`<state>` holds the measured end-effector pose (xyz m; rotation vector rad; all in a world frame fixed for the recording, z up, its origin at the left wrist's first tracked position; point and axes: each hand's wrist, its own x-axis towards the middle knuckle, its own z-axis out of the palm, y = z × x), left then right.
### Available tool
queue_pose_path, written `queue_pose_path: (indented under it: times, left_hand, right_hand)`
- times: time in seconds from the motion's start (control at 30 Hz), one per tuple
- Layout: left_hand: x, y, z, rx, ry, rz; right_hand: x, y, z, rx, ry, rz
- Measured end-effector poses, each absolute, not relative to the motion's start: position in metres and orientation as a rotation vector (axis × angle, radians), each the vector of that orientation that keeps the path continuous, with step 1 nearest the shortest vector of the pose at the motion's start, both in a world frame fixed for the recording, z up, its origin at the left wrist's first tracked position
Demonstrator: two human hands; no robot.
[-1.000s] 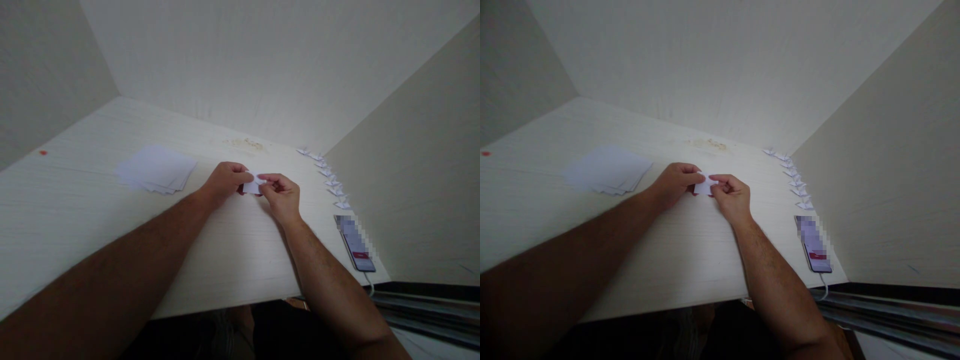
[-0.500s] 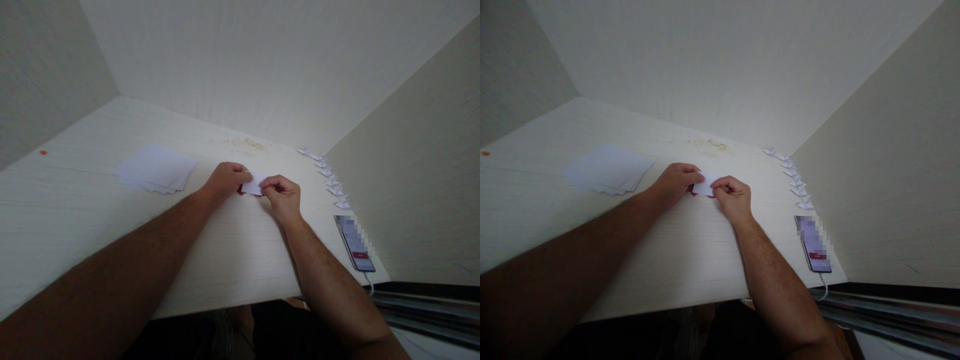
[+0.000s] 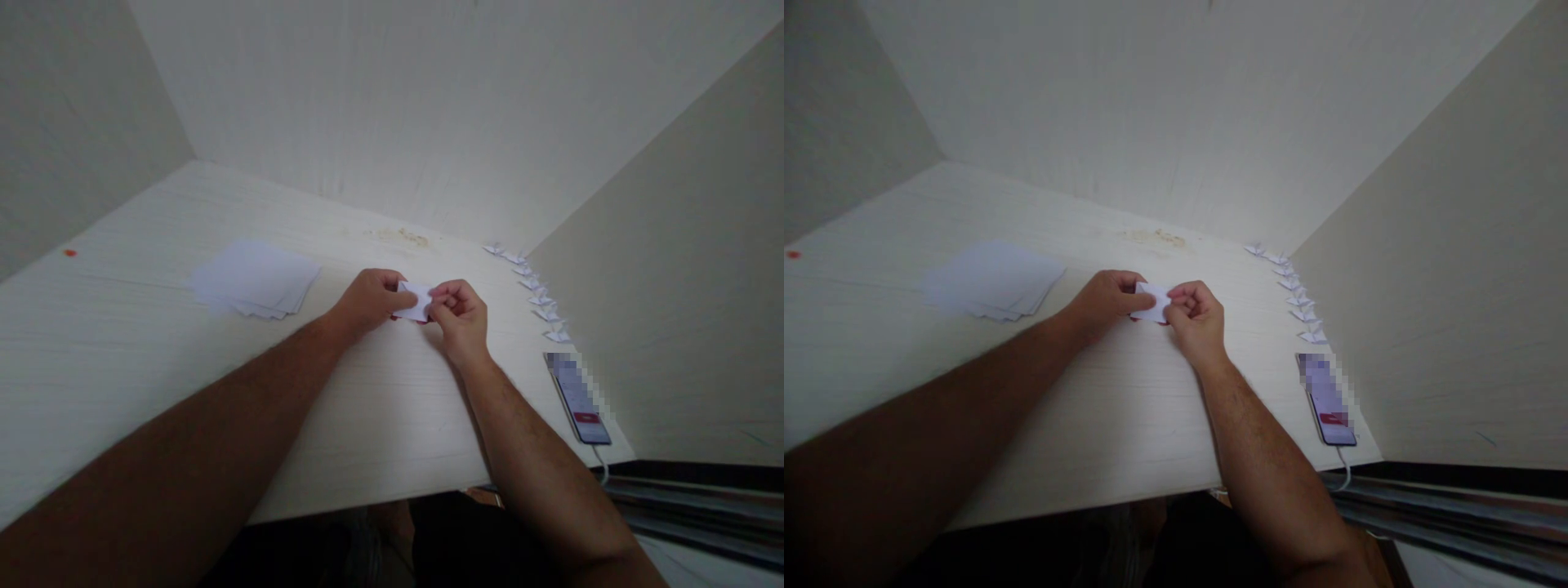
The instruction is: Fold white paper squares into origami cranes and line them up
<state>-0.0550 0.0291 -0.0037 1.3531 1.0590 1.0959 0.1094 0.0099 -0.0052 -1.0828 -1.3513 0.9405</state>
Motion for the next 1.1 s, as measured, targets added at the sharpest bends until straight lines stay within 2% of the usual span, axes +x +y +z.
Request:
queue_pose_path:
  times: [0.47, 1.1]
  left_hand:
    - [-0.0568, 0.0255, -0.0050, 1.451, 1.063, 1.097]
    - [-0.0562, 0.0241, -0.0050, 1.243, 0.976, 1.166]
  right_hand:
    - [0.1056, 0.0138, -0.0063, -1.191, -1.194, 1.130]
    - [0.1082, 0.0083, -0.0097, -1.232, -1.442, 0.933]
